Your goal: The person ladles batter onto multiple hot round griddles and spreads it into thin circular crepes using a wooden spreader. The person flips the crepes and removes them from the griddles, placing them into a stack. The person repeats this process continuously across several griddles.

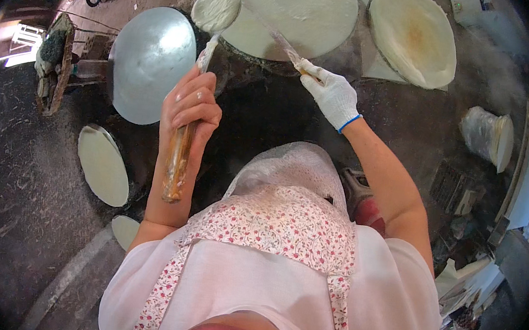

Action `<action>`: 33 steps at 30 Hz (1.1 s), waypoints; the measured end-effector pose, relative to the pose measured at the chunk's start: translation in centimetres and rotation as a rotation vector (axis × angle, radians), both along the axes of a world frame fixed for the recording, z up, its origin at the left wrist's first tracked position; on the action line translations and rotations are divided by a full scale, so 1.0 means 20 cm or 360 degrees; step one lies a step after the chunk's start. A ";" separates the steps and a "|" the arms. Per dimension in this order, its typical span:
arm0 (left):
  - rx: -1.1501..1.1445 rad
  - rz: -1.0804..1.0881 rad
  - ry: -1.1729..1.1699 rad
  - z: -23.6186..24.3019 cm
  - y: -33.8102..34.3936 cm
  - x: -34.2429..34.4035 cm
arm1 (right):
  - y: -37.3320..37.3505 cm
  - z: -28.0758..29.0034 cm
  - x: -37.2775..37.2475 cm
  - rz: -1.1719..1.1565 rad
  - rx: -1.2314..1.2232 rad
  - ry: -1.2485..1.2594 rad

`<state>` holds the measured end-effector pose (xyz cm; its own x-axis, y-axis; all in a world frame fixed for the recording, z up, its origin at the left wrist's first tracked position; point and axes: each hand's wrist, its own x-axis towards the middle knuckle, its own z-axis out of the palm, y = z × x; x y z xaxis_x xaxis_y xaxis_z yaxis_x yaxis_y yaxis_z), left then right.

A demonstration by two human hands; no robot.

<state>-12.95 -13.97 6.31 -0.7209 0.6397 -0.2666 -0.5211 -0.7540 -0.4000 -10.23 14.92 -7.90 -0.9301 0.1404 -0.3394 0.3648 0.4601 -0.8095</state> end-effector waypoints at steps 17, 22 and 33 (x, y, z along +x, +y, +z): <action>-0.0467 0.0378 -0.0044 0.10 -0.76 0.27 | -0.30 0.17 -0.04 -0.0490 -0.1244 -0.0153; -0.0361 0.0435 -0.0069 0.12 -0.68 0.28 | -0.21 0.01 -0.08 -0.0561 -0.1513 -0.0346; -0.0611 0.0407 -0.0007 0.04 -0.66 0.14 | -0.24 -0.18 0.05 0.0083 0.0954 0.0298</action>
<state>-10.10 -27.07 7.17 -0.8411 0.2955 -0.4530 -0.2977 -0.9522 -0.0683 -9.13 10.21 -11.45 -0.9768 0.2088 -0.0465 0.2069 0.8671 -0.4531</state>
